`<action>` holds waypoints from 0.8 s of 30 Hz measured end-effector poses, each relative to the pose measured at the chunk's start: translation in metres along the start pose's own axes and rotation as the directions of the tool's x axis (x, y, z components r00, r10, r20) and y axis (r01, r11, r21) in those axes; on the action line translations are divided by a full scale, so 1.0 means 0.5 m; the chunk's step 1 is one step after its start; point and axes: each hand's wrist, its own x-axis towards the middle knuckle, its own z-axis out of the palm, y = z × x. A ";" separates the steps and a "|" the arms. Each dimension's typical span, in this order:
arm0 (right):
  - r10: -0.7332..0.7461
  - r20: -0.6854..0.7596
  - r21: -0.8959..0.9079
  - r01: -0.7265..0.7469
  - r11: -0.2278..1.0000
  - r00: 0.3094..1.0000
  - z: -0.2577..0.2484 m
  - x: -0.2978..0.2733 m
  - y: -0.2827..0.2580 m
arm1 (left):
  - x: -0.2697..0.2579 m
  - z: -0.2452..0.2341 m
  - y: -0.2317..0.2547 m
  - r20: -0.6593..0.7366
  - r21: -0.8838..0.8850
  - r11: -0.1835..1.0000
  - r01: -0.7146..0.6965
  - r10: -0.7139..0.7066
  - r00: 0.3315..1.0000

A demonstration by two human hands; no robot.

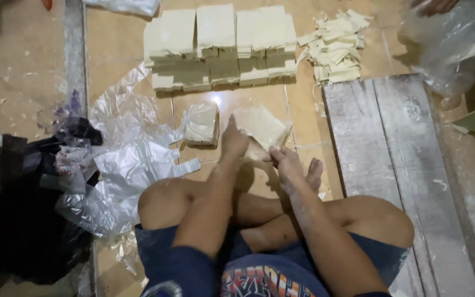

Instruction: The person packages stacks of thin dough sheets by placing them into clear plastic bags and tying them closed.

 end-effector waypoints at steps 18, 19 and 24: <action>-0.236 0.226 -0.064 0.256 0.964 0.945 -0.046 -0.023 -0.141 | -0.017 -0.206 0.049 0.502 0.772 0.282 -0.569 0.278 0.819; -0.248 0.228 -0.064 0.269 0.961 0.942 -0.042 -0.018 -0.134 | -0.012 -0.203 0.063 0.495 0.775 0.281 -0.566 0.288 0.820; -0.192 0.218 -0.616 0.287 0.734 0.957 -0.017 -0.061 -0.167 | 0.018 -0.108 0.084 0.238 -0.025 0.980 -0.199 0.199 0.951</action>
